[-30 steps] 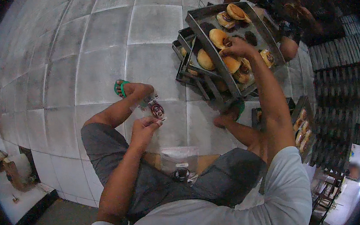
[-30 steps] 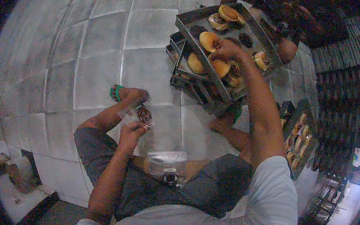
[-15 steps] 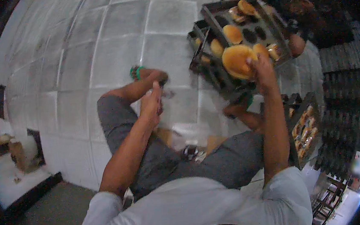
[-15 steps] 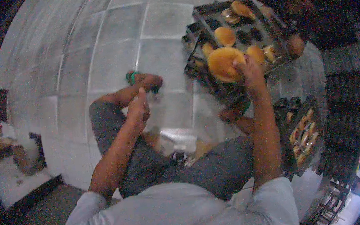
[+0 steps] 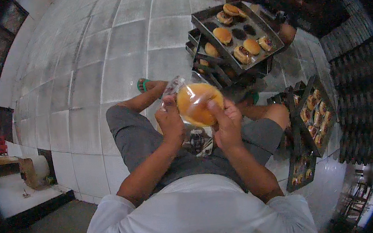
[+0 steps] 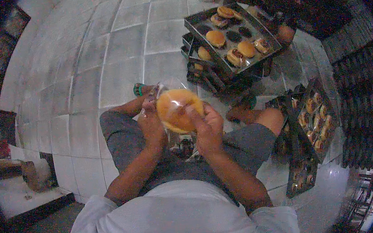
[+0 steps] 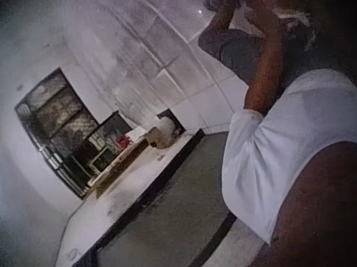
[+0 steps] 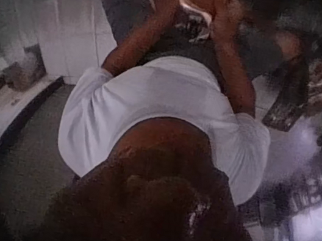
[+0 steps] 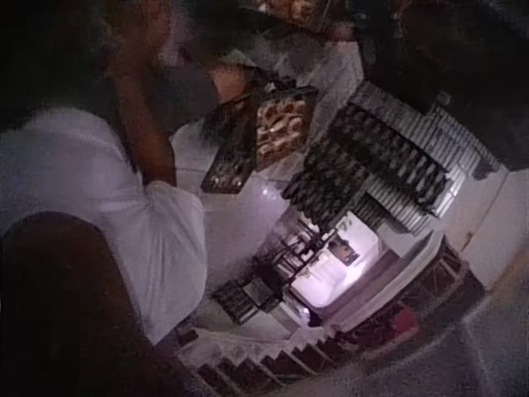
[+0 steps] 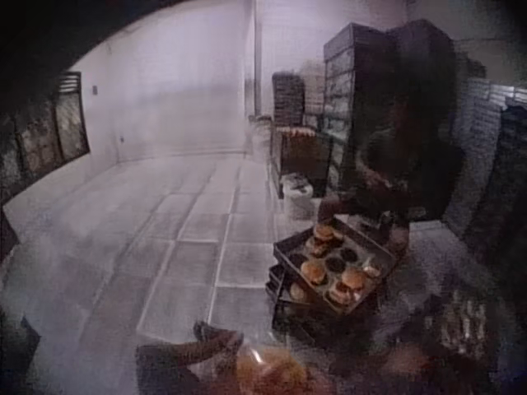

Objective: The person sits on the floor and repeatedly picks round buns from a metal tray, places each into a clear plastic bag, and seals the bag. The packaged buns are then placed back onto the tray. Another person is visible in the background performing a similar task.

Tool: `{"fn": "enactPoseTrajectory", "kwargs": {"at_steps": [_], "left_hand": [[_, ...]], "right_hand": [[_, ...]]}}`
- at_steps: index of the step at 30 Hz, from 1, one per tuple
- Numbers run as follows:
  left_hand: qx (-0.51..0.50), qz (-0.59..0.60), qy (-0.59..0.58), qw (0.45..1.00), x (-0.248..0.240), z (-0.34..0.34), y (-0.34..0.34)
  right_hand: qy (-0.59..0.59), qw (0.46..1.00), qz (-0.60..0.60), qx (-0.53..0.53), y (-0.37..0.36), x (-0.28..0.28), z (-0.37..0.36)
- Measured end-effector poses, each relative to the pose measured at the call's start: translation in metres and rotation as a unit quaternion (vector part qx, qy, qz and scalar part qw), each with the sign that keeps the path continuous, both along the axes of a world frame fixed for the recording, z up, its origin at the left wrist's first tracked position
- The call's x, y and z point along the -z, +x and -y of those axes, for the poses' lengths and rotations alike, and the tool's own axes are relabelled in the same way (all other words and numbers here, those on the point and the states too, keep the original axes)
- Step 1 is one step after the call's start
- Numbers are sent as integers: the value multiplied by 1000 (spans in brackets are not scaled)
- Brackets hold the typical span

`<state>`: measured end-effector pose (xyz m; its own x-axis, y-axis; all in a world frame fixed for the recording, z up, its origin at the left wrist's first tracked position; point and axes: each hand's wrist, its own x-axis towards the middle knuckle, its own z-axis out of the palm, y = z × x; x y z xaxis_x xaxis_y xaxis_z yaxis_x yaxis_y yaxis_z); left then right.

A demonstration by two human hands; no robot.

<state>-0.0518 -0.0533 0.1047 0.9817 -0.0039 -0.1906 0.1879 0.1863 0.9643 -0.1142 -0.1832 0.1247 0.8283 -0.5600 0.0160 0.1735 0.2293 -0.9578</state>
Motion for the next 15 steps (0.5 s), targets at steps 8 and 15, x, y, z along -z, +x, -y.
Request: {"fn": "enactPoseTrajectory", "kwargs": {"at_steps": [8, 15], "left_hand": [[163, 175, 14, 971, -41, -2, -20], [107, -120, -267, 950, -2, -9, -41]], "right_hand": [[448, 885, -33, -127, -38, -54, 15], [-156, 975, -42, -153, -48, -19, 22]]}}
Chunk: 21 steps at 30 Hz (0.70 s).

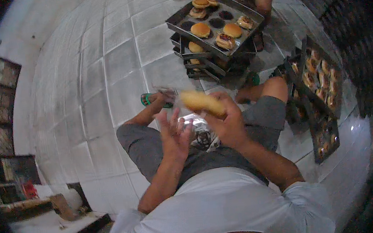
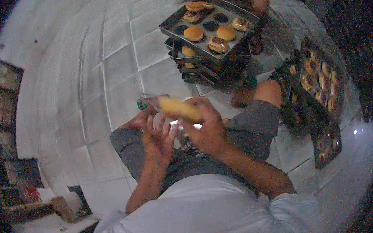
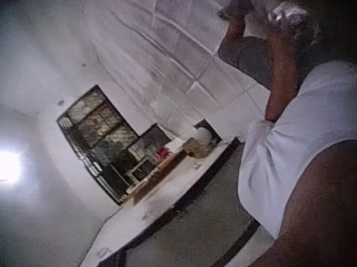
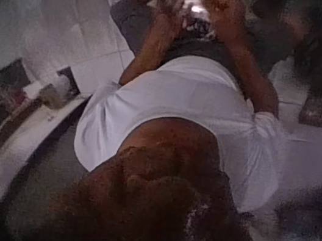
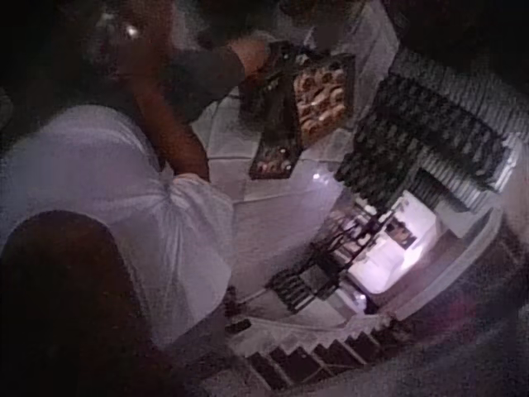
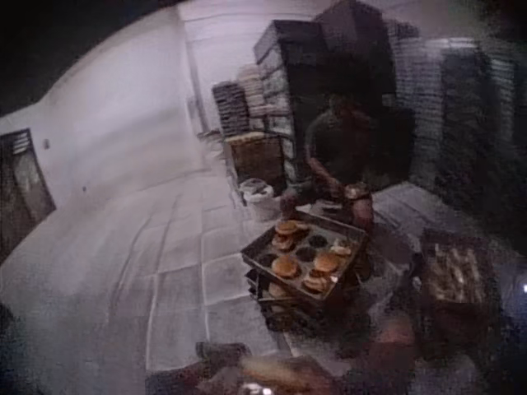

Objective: The person sits on the floor and repeatedly picks round buns from a metal tray, places each into a clear plastic bag, and seals the bag. The packaged buns are then placed back onto the tray. Another person is visible in the background performing a similar task.

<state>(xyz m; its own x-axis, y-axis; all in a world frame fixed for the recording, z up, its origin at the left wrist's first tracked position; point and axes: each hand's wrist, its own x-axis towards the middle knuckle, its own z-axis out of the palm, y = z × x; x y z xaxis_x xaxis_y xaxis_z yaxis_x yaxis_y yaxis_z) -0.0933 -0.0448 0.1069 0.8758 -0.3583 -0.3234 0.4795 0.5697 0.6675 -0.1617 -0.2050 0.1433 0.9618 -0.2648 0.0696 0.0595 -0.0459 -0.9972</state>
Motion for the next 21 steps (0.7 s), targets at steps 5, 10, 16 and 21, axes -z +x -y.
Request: {"fn": "enactPoseTrajectory", "kwargs": {"at_steps": [5, 10, 16, 21], "left_hand": [[62, 23, -96, 993, 1, -14, 11], [20, -46, -22, 999, 14, 24, 7], [64, -12, -13, 998, 29, -7, 19], [225, 91, 150, 958, -43, -5, -16]], "right_hand": [[-392, 913, 84, -74, -10, 20, -44], [-528, 848, -14, -30, 42, 52, -41], [-370, 921, 114, 34, 22, 13, -13], [-388, 917, 88, 35, 30, 29, 14]]}}
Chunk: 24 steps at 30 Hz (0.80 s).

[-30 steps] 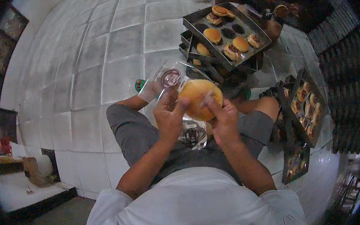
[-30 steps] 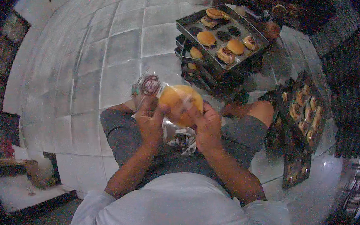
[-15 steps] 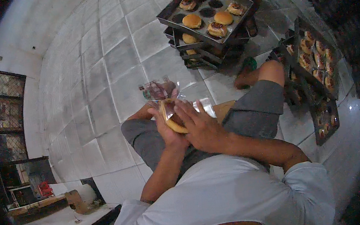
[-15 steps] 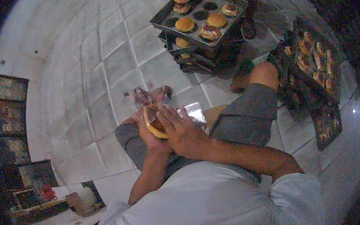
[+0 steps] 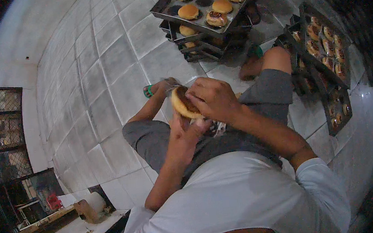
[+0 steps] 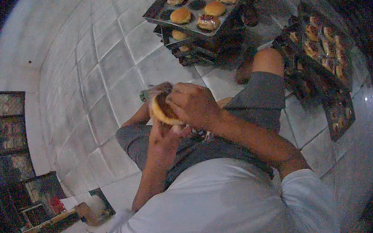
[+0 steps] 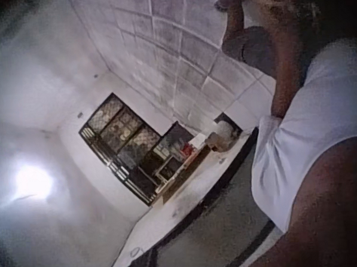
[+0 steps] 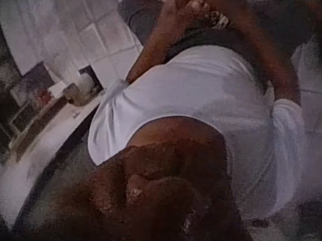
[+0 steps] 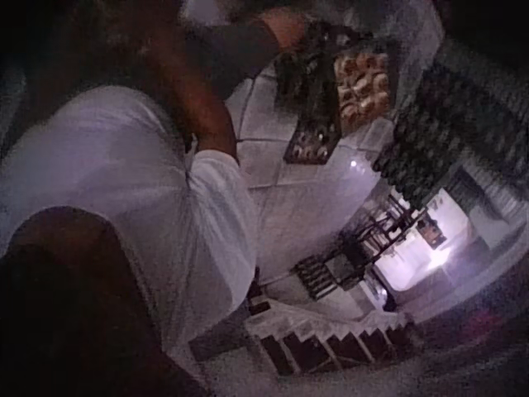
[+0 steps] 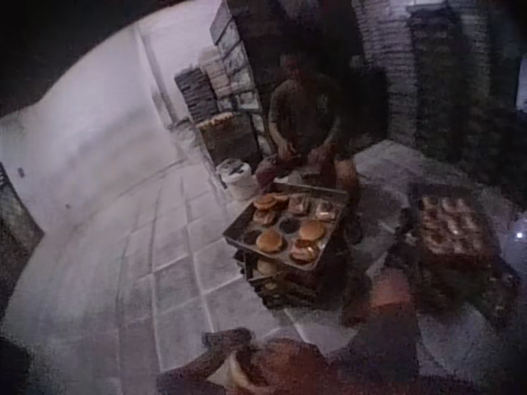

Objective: The person sits on the floor and repeatedly picks round buns from a metal tray, places each into a clear plastic bag, and seals the bag. The packaged buns are then placed back onto the tray. Another person is visible in the background performing a similar task.

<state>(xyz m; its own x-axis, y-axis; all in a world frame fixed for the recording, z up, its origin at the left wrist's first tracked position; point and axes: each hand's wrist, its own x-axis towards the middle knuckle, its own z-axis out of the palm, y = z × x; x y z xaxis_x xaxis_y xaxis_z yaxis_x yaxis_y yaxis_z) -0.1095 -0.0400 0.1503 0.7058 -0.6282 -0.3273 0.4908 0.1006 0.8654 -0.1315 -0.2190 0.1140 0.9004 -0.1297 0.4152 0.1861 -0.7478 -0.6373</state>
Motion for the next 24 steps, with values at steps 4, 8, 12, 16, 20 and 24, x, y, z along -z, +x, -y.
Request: {"fn": "enactPoseTrajectory", "kwargs": {"at_steps": [4, 8, 12, 16, 20, 24], "left_hand": [[7, 140, 187, 972, -8, -14, 1], [18, 232, 223, 947, 57, -23, 28], [-4, -131, -34, 991, 61, -26, 34], [-8, -128, -123, 984, 88, 36, 48], [130, -371, -427, 815, 47, 38, 51], [130, -279, -355, 883, 26, 41, 40]], "right_hand": [[23, 972, 233, 22, -7, -7, -4], [-106, 993, -37, 47, 3, 10, 17], [38, 994, 29, 98, -14, -31, 7], [-6, 1000, 23, -7, -21, -54, -5], [169, 981, -59, 70, -57, -76, 14], [120, 993, -16, -2, -72, -61, -10]]}}
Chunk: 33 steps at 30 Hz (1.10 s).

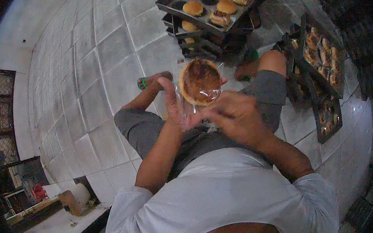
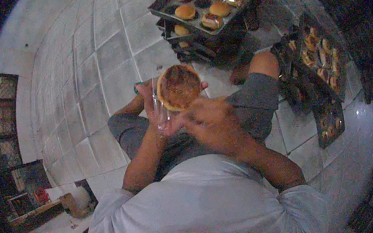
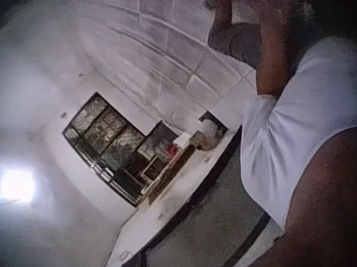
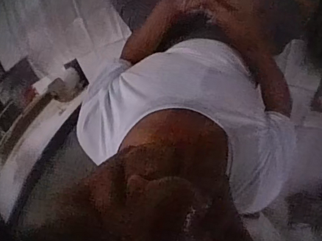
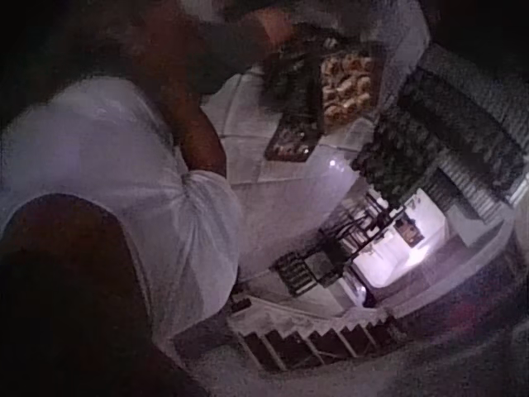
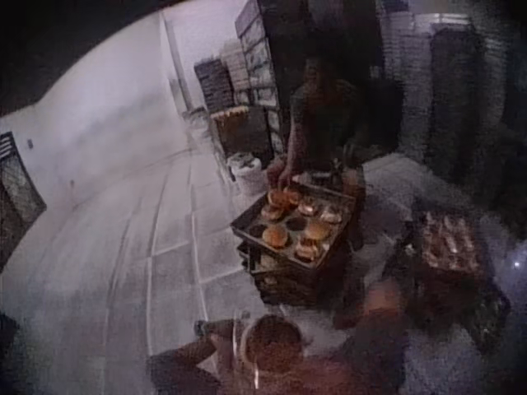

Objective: The person sits on the floor and repeatedly picks round buns from a metal tray, places each into a clear plastic bag, and seals the bag. The packaged buns are then placed back onto the tray. Another person is visible in the background performing a similar task.

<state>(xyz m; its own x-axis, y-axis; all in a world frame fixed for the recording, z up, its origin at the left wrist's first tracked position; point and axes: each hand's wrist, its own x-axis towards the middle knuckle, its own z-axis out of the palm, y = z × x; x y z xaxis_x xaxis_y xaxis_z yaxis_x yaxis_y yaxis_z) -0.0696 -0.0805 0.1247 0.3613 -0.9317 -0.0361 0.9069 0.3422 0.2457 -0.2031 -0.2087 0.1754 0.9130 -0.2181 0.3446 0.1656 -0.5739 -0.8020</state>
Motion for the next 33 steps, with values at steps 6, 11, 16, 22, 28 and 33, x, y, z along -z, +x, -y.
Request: {"fn": "enactPoseTrajectory", "kwargs": {"at_steps": [6, 11, 16, 22, 28, 33], "left_hand": [[-99, -35, 13, 994, -6, 8, -11], [-113, -71, -20, 991, 32, 15, 10], [-86, -99, -48, 990, -23, 22, -6], [-35, -44, -55, 997, -42, 35, -22], [-113, -86, 82, 987, -4, 39, -17], [-22, -124, 40, 991, -35, 27, -31]], "right_hand": [[-176, 982, 5, -70, 11, -6, -25], [-63, 969, -28, -237, 17, -14, -8], [96, 990, -7, -101, -13, -65, 17], [-142, 989, 16, -35, -10, -33, -17], [-63, 918, -304, -248, -12, -58, -14], [-214, 975, 6, 61, -32, -87, 39]]}}
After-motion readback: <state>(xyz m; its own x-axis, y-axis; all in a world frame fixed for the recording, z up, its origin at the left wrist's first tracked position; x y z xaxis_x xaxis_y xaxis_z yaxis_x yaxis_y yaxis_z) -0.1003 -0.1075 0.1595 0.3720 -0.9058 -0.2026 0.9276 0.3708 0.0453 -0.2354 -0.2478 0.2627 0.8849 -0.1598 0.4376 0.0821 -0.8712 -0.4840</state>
